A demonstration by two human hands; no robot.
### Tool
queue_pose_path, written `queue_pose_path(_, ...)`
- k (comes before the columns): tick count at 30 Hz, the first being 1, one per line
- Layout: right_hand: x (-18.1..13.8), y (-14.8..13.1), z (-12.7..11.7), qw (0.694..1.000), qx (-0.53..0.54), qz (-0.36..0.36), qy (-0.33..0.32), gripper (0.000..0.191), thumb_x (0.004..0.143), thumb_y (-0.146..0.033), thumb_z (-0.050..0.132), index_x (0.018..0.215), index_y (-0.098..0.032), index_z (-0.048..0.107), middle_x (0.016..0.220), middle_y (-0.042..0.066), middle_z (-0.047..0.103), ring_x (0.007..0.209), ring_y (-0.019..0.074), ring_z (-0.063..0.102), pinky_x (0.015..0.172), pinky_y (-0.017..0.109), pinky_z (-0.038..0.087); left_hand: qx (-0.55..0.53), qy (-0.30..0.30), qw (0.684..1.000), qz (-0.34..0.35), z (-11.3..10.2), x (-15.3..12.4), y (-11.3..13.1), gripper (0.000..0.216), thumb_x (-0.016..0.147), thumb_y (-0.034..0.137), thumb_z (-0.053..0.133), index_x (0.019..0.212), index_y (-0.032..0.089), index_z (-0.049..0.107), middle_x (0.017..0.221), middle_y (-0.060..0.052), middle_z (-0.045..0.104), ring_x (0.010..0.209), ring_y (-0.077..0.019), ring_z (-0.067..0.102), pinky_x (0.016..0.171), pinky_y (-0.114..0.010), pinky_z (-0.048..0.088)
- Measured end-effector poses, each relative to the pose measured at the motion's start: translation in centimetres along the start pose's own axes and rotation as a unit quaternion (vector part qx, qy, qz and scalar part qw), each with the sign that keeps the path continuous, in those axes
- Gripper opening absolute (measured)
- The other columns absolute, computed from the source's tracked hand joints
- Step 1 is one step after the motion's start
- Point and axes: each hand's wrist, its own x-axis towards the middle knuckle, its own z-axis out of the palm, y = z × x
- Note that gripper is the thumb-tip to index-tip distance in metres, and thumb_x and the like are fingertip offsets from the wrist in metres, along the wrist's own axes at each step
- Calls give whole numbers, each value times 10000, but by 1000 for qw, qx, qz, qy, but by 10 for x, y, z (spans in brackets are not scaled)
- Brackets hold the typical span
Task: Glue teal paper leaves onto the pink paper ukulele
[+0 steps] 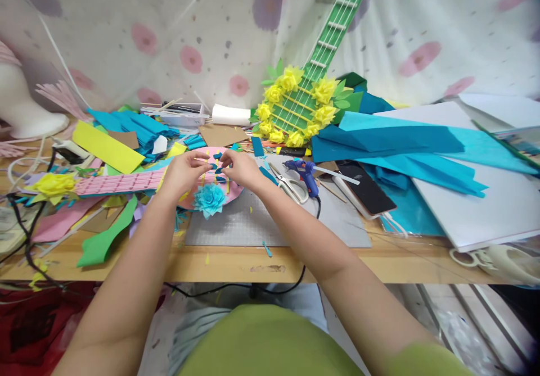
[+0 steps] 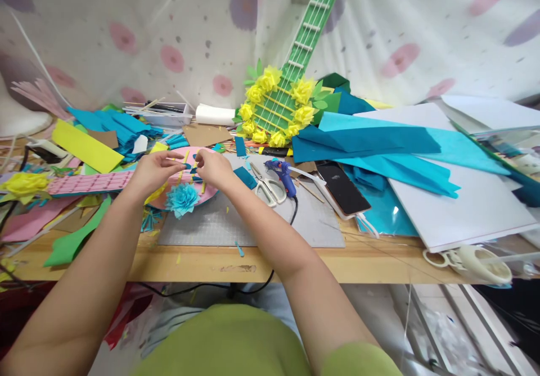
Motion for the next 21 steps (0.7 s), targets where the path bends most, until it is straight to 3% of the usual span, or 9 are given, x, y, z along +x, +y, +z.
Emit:
queue_pose_path(3, -5, 2, -10, 1000, -13, -20, 17, 168, 726, -108, 580, 863, -206, 584, 903, 7, 699, 832, 162, 615, 786, 305, 449, 16, 8, 1000, -15, 2, 0, -3, 391, 573, 400, 741, 895, 184, 694, 785, -71, 723, 717, -217, 658, 600, -282, 475)
queue_pose_path(9, -23, 28, -29, 997, 47, 16, 54, 114, 729, -158, 612, 838, -190, 618, 864, 12, 683, 759, 138, 595, 726, 280, 454, -34, 6, 999, -20, 7, 2, 2, 364, 545, 382, 764, 825, 161, 692, 782, -80, 716, 707, -214, 653, 594, -287, 481)
queue_pose_path(15, -17, 40, -15, 994, 82, 57, 43, 83, 716, -180, 641, 797, -184, 621, 789, -1, 667, 743, 130, 600, 720, 274, 457, -48, 15, 999, 8, 10, 7, 3, 271, 564, 339, 763, 765, 173, 687, 734, -55, 704, 743, -212, 661, 676, -305, 500)
queue_pose_path(21, -13, 43, -6, 998, -3, 57, 29, 80, 709, -154, 627, 766, -201, 656, 832, 11, 672, 773, 156, 588, 770, 318, 456, -45, 3, 999, -7, 5, 8, 5, 287, 531, 333, 787, 733, 162, 676, 706, -49, 699, 744, -217, 662, 709, -320, 503)
